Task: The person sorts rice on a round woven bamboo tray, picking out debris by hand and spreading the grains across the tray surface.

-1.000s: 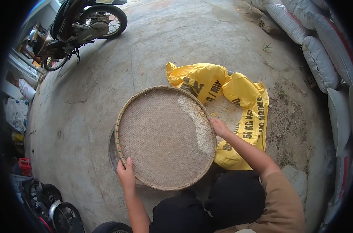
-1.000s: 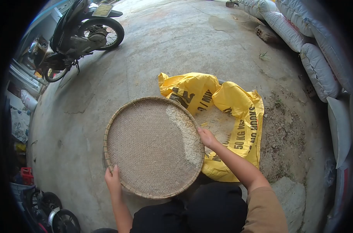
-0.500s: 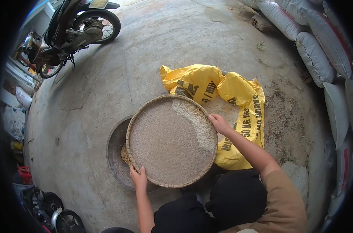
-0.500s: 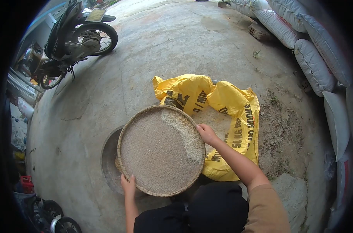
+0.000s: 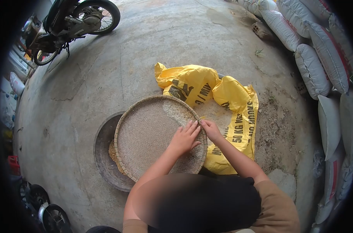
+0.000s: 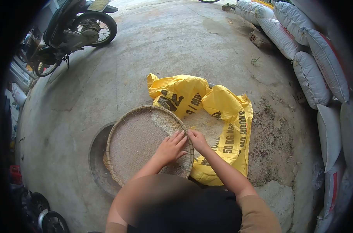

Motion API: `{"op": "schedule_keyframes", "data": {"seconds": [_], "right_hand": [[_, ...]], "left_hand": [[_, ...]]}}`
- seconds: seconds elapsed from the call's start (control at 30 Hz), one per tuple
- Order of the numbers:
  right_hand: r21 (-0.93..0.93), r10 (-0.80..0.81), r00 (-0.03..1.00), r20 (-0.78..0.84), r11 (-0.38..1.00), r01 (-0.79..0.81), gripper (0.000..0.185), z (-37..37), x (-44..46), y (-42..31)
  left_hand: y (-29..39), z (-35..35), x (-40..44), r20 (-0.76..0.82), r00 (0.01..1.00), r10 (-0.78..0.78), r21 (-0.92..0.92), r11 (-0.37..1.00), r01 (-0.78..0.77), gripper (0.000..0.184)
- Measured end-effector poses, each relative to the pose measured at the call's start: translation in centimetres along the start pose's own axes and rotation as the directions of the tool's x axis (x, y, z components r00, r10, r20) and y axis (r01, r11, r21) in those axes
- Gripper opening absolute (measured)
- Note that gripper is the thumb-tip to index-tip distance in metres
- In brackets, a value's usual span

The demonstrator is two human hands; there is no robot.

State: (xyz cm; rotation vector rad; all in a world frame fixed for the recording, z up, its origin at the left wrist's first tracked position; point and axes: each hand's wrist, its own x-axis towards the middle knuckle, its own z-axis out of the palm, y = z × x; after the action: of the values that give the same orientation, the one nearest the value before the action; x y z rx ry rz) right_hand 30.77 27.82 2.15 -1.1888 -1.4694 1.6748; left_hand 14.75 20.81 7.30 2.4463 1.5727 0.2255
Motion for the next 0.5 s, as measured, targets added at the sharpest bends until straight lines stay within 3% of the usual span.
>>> {"op": "schedule_keyframes", "data": {"seconds": [0.13,0.33,0.43,0.5], "right_hand": [[-0.006,-0.037,0.999,0.032,0.999,0.038,0.035,-0.3,0.4,0.7],[-0.051,-0.019,0.999,0.043,0.999,0.021,0.036,-0.7,0.3,1.9],[-0.15,0.049,0.998,0.045,0.988,-0.042,0.037,-1.2,-0.2,1.3],[-0.142,0.04,0.998,0.05,0.989,-0.033,0.038,-1.1,-0.1,1.5]], "left_hand": [[-0.6,1.0,0.1,0.016,1.0,0.003,0.062,0.998,-0.004,0.065],[-1.2,0.2,-2.8,0.217,0.975,-0.048,0.137,0.99,0.019,0.063],[-2.2,0.3,-8.5,0.158,0.983,-0.097,0.184,0.981,0.067,0.061],[-2.2,-1.2,-12.5,0.143,0.96,-0.242,0.256,0.946,0.201,0.061]]}}
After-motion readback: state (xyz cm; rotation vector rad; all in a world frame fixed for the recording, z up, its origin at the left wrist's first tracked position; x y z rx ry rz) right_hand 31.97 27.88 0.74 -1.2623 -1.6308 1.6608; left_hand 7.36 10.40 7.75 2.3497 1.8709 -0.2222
